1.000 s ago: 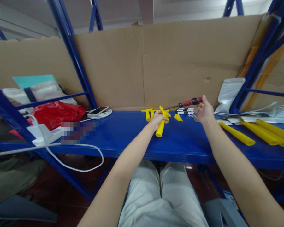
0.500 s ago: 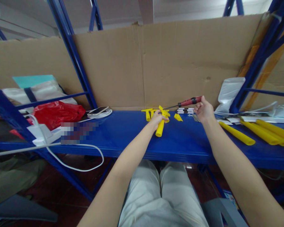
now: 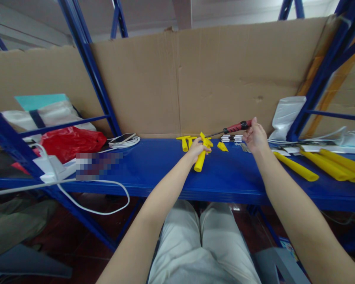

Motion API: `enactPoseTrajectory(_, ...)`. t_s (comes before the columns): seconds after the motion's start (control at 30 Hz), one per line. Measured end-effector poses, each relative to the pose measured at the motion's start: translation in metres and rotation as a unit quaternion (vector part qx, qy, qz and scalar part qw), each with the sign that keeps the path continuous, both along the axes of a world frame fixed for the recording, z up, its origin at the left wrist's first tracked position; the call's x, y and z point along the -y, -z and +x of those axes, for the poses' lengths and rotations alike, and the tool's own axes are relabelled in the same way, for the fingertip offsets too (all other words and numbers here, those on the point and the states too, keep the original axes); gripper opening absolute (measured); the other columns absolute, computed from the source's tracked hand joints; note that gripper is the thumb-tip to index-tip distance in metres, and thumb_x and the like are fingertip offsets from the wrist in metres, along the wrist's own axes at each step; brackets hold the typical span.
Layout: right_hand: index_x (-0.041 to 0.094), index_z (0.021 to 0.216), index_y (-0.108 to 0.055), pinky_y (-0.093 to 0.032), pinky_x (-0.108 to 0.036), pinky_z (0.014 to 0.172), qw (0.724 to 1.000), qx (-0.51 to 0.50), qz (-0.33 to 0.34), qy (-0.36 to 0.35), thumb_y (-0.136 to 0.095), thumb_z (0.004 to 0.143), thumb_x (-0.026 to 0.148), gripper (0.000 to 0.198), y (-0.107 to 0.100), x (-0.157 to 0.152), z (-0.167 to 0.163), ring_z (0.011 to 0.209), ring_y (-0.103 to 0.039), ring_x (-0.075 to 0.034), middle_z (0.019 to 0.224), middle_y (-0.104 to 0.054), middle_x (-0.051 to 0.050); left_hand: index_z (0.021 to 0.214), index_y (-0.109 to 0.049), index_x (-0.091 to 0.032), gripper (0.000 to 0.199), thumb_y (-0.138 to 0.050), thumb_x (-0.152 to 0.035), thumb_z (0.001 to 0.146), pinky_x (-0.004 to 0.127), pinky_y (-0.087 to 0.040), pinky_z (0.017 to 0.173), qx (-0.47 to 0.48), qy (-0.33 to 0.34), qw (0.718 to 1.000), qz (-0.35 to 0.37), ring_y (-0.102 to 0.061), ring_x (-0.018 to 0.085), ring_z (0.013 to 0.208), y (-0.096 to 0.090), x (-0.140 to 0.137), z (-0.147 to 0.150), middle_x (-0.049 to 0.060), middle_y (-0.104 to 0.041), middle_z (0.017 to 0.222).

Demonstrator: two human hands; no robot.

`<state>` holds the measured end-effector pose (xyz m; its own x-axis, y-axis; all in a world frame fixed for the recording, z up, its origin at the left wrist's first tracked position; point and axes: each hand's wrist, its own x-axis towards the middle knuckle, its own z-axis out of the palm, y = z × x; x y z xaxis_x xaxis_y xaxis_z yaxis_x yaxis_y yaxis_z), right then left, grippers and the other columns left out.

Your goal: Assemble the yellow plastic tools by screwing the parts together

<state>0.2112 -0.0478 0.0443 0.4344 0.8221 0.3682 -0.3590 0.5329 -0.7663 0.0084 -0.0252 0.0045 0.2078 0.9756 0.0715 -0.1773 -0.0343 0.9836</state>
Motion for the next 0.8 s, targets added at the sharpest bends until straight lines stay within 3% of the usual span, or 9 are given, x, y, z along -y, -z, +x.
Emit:
enactPoseTrajectory(0.2,0.022,0.06,-0.031,-0.023,-0.021,0.033,1.0,-0.005,-0.023,-0.012,-0.077,0.056,0.059,0.06,0.0015,-0.0032,0.0019,0.036,-0.029,-0.005,0.043,-0.029,0.01,0.115,-0.045,-0.014,0.065,-0.055,0.012,0.057,0.023,-0.046,0.053,-0.005,0.0,1.0,0.01,-0.062,0.013,0.061,-0.0011,0.0007,-0.0001,0.009,-0.065,0.092)
enactPoseTrajectory(0.5,0.022,0.065,-0.042,-0.023,-0.019,0.033,1.0,0.008,-0.013,-0.007,-0.081,0.058,0.045,0.046,-0.0006,0.002,-0.0007,0.035,-0.033,-0.005,0.044,-0.031,0.011,0.113,-0.048,-0.016,0.064,-0.059,0.012,0.056,0.023,-0.045,0.052,-0.006,0.004,1.0,0.007,-0.061,0.013,0.059,-0.0011,0.0005,-0.0009,0.007,-0.065,0.089)
enactPoseTrajectory(0.8,0.022,0.064,-0.039,-0.025,-0.019,0.031,1.0,0.002,-0.008,0.014,-0.081,0.058,0.045,0.048,0.001,0.0004,-0.0004,0.035,-0.031,-0.004,0.046,-0.031,0.011,0.113,-0.046,-0.017,0.062,-0.054,0.013,0.059,0.023,-0.046,0.054,-0.017,0.006,1.0,0.013,-0.062,0.013,0.062,-0.0006,0.0016,0.0002,0.007,-0.065,0.09)
